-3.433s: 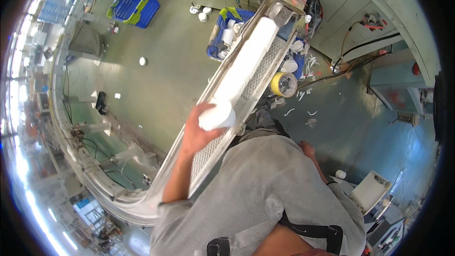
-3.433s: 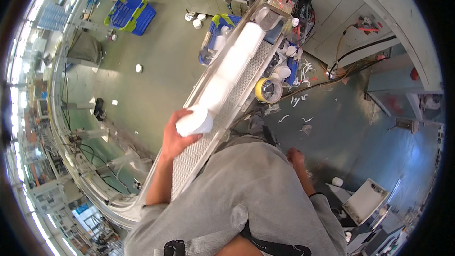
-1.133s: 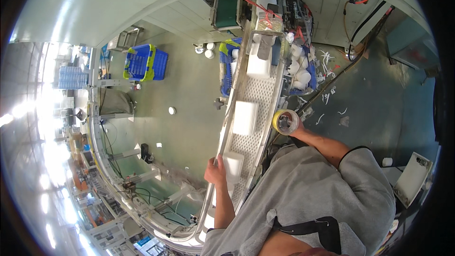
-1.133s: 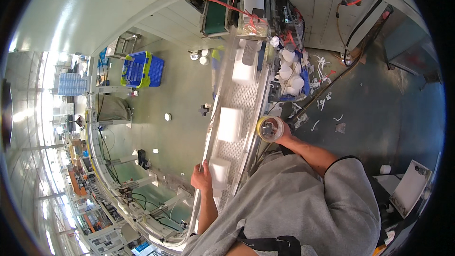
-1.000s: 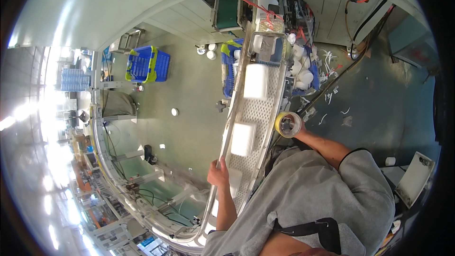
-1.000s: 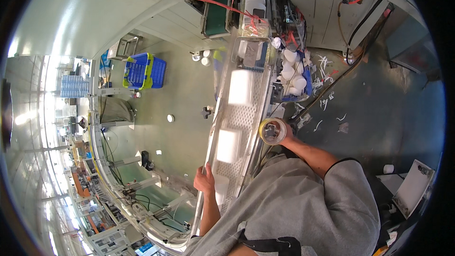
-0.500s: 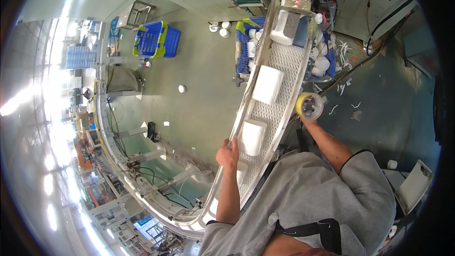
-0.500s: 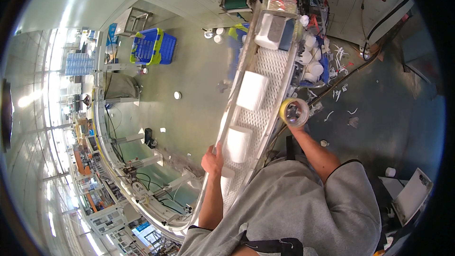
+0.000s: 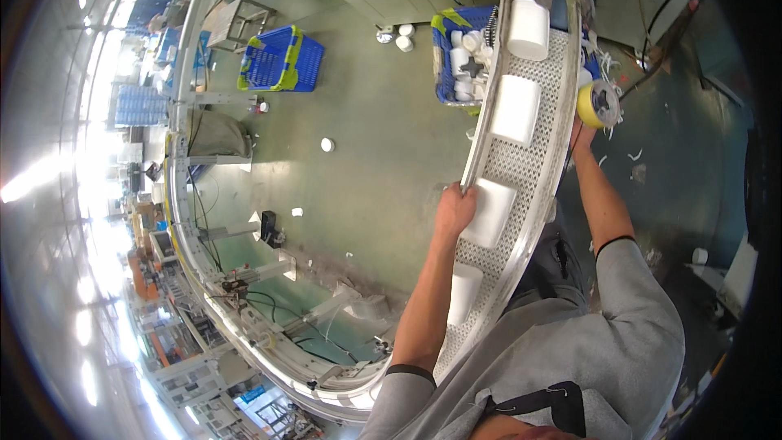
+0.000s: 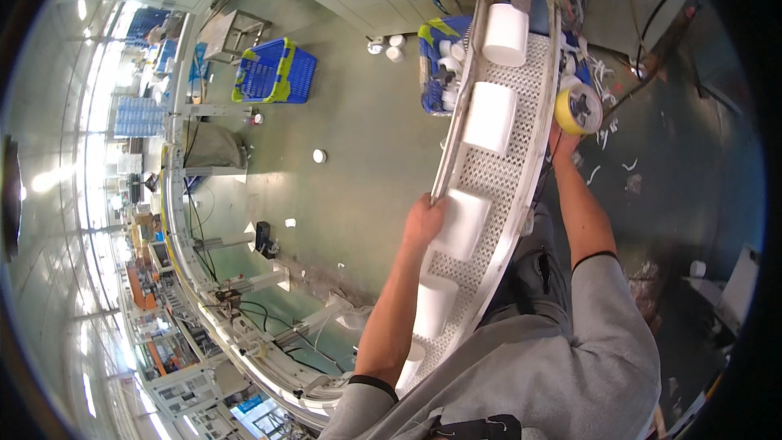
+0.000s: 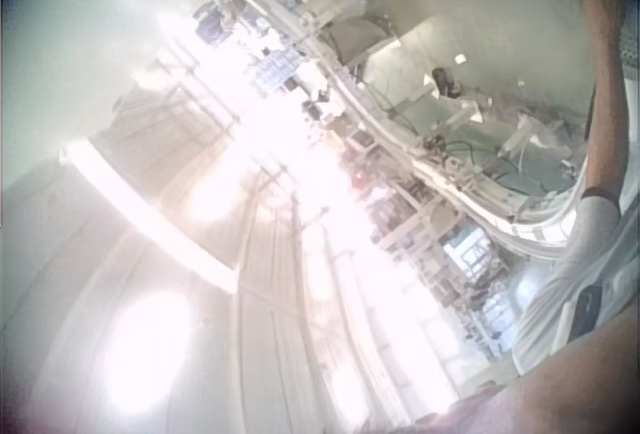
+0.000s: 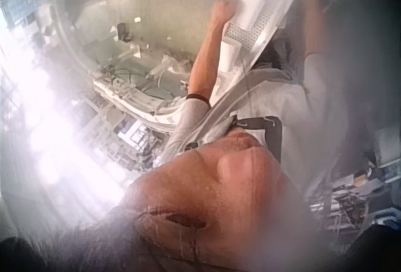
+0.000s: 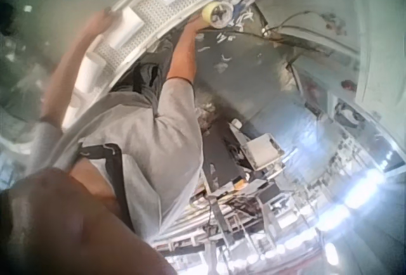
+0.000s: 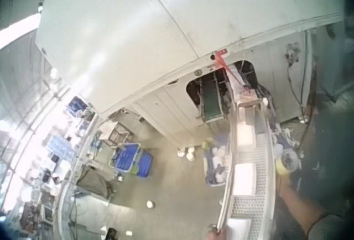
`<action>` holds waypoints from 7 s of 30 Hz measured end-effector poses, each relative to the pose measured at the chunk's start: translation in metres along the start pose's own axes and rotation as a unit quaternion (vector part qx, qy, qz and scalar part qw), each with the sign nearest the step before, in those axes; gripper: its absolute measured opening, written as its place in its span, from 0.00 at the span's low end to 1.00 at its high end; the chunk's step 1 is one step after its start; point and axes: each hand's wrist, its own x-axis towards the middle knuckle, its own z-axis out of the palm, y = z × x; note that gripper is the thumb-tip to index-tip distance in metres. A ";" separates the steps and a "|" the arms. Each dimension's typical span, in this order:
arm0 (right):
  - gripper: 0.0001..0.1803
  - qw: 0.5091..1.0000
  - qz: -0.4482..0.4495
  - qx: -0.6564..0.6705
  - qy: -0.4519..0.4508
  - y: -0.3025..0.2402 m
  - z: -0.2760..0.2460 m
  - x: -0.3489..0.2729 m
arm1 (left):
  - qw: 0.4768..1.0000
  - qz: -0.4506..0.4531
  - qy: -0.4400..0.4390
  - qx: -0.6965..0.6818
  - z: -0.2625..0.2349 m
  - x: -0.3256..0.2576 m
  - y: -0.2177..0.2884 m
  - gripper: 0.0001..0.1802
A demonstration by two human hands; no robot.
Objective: The person places white cups onto a moving conveyor belt from a nearby blue crate. They use their hands to position the cups upright on the belt and occasionally adjust them as they move along the line.
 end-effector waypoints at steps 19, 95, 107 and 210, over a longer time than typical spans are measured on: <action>0.17 0.975 -0.055 0.192 -0.097 -0.001 -0.001 0.036 | 0.991 0.101 -0.004 0.091 -0.011 0.001 -0.011 0.26; 0.20 0.728 0.249 -0.292 -0.568 0.113 -0.319 -0.046 | 0.974 -0.084 0.115 0.174 -0.010 -0.027 0.018 0.29; 0.22 0.716 0.477 -0.110 -0.498 -0.006 -0.218 0.004 | 0.982 -0.072 0.100 0.145 -0.015 -0.026 0.016 0.30; 0.16 0.590 0.362 -0.281 -0.665 0.051 -0.291 0.000 | 0.984 -0.012 0.111 0.140 0.000 -0.015 -0.011 0.41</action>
